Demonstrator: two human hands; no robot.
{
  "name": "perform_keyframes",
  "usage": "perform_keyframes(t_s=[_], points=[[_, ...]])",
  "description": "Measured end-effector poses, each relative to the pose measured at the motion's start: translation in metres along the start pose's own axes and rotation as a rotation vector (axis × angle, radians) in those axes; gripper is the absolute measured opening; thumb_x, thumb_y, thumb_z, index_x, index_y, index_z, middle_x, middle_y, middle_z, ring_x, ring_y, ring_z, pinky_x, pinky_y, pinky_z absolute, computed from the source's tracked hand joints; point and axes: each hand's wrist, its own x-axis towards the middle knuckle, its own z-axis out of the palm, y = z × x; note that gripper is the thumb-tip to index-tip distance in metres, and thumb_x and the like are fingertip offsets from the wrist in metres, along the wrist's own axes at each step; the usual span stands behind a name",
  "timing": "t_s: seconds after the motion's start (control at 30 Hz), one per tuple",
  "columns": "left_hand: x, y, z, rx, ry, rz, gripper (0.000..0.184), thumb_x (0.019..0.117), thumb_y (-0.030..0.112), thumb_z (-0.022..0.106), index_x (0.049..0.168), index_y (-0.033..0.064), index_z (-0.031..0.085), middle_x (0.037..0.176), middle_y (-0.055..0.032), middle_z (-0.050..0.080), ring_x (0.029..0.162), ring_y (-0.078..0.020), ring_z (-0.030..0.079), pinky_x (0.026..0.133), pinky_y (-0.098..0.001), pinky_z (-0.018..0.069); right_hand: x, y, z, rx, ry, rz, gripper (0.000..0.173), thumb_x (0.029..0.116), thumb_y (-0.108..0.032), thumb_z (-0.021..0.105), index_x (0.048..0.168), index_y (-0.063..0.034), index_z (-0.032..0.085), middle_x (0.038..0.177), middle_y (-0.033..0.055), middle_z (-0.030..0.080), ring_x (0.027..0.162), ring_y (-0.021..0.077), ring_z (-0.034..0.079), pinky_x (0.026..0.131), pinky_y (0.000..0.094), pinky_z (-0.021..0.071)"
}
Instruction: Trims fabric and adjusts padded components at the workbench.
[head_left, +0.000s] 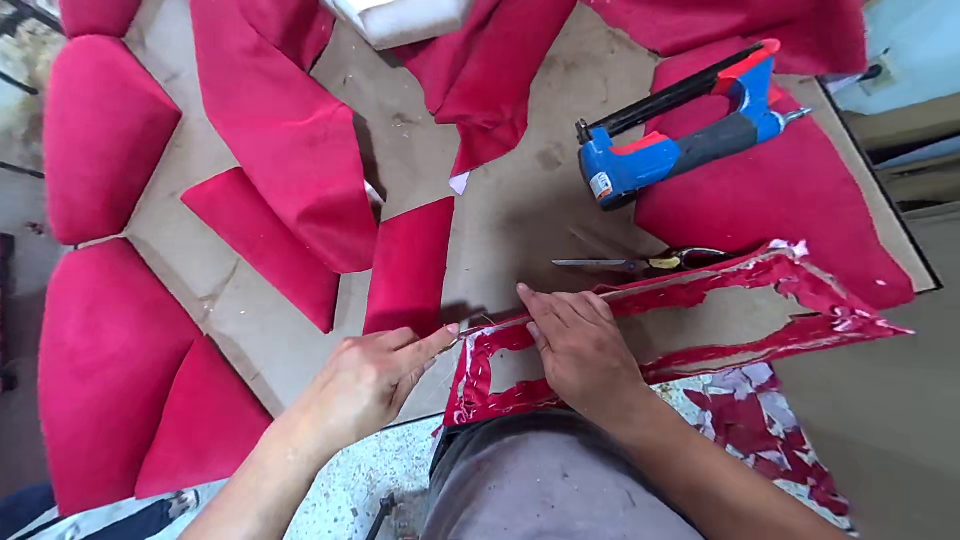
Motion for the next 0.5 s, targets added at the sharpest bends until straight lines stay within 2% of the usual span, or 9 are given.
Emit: perform_keyframes(t_s=[0.1, 0.23, 0.37, 0.5], points=[[0.023, -0.005, 0.004, 0.017, -0.059, 0.115, 0.038, 0.1048, 0.026, 0.049, 0.139, 0.0286, 0.065, 0.085, 0.0058, 0.069, 0.071, -0.0078, 0.064, 0.058, -0.0284, 0.0539, 0.004, -0.002, -0.005, 0.094, 0.026, 0.052, 0.048, 0.1044, -0.013, 0.046, 0.153, -0.0133, 0.05, 0.131, 0.0028, 0.069, 0.12, 0.02, 0.064, 0.108, 0.0434, 0.0468], [0.037, -0.007, 0.006, 0.079, -0.125, 0.174, 0.042, 0.1028, 0.022, 0.048, 0.141, 0.0274, 0.064, 0.078, 0.0044, 0.064, 0.064, -0.0112, 0.06, 0.054, -0.0299, 0.0504, 0.005, -0.002, -0.006, 0.119, 0.015, 0.06, 0.049, 0.104, -0.011, 0.044, 0.153, -0.0126, 0.049, 0.133, 0.0028, 0.067, 0.123, 0.0192, 0.063, 0.109, 0.043, 0.0463], [0.028, -0.007, -0.005, 0.14, -0.207, 0.136, 0.047, 0.0978, 0.018, 0.048, 0.142, 0.0275, 0.063, 0.074, 0.0045, 0.06, 0.059, -0.012, 0.057, 0.048, -0.0311, 0.047, 0.006, -0.001, -0.005, 0.119, -0.005, 0.063, 0.049, 0.1034, -0.01, 0.042, 0.152, -0.0123, 0.05, 0.133, 0.0016, 0.068, 0.122, 0.0178, 0.064, 0.109, 0.0414, 0.0463], [0.003, -0.002, -0.015, 0.198, -0.226, 0.032, 0.045, 0.0982, 0.022, 0.048, 0.139, 0.0304, 0.065, 0.071, 0.0046, 0.058, 0.055, -0.0129, 0.057, 0.046, -0.0332, 0.0471, 0.006, -0.002, -0.003, 0.092, 0.0, 0.047, 0.049, 0.1017, -0.007, 0.043, 0.149, -0.014, 0.055, 0.129, 0.0008, 0.07, 0.119, 0.018, 0.065, 0.107, 0.042, 0.0477]])
